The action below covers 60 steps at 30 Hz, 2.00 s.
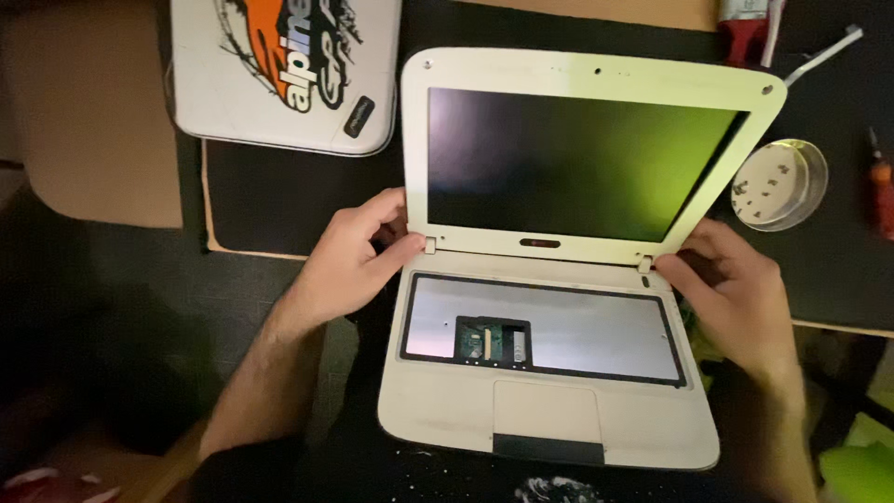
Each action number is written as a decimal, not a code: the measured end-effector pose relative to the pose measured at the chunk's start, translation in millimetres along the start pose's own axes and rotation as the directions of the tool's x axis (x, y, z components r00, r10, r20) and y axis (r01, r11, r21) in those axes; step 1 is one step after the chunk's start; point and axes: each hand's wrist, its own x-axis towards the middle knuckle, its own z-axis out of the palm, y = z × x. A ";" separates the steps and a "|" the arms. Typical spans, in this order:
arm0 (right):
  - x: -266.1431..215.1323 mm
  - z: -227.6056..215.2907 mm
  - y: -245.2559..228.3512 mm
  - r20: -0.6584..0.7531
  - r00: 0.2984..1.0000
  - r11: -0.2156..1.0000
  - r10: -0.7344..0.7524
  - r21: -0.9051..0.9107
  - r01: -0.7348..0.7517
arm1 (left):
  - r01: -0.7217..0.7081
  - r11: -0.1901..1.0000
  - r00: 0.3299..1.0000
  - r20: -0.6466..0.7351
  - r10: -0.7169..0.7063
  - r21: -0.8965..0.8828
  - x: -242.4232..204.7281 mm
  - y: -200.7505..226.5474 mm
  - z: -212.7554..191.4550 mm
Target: The person connects a ribbon cable to a laptop screen and secures the screen to the laptop body using a screwdriver. They then attach the white laptop bezel to the screen assembly.
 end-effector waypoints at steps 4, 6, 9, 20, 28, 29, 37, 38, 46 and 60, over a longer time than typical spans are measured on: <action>-1.1 2.1 9.9 -0.088 0.996 0.999 0.001 -0.044 -0.005 | 0.023 0.985 0.999 -0.035 -0.018 0.168 -3.4 17.3 1.5; 1.0 1.4 5.5 -0.058 0.998 1.000 0.011 -0.001 -0.011 | 0.070 0.979 0.997 -0.025 -0.067 0.190 -2.2 21.4 -0.5; 3.3 -5.8 -7.7 0.042 0.997 0.998 -0.070 0.007 0.070 | 0.072 0.983 0.996 0.040 -0.080 0.171 5.8 30.3 -8.0; 5.1 -8.5 -31.3 0.006 1.000 0.987 -0.005 -0.163 0.005 | 0.224 0.935 0.974 -0.027 -0.225 0.276 6.3 41.2 -3.6; 18.1 4.2 -78.3 0.027 0.982 0.976 0.189 -0.112 -0.185 | 0.443 0.840 0.896 -0.140 -0.421 0.312 37.1 70.4 17.8; 18.7 6.1 -78.1 0.004 0.983 0.972 0.183 -0.148 -0.180 | 0.443 0.820 0.896 -0.145 -0.420 0.363 39.9 71.5 17.6; 21.9 10.1 -47.8 -0.085 0.979 0.890 0.187 -0.407 -0.205 | 0.382 0.790 0.922 -0.136 -0.364 0.479 41.0 64.9 16.4; 20.4 10.5 -47.0 -0.079 0.983 0.899 0.167 -0.398 -0.185 | 0.384 0.816 0.921 -0.122 -0.369 0.431 40.5 67.9 14.7; 18.4 10.0 -71.8 0.010 0.999 0.998 -0.047 0.048 0.047 | 0.271 0.940 0.962 -0.083 -0.259 0.209 35.8 55.1 11.3; 19.6 8.2 -58.6 -0.043 0.997 0.984 0.061 -0.165 -0.067 | 0.337 0.841 0.941 -0.126 -0.314 0.424 34.4 54.0 16.5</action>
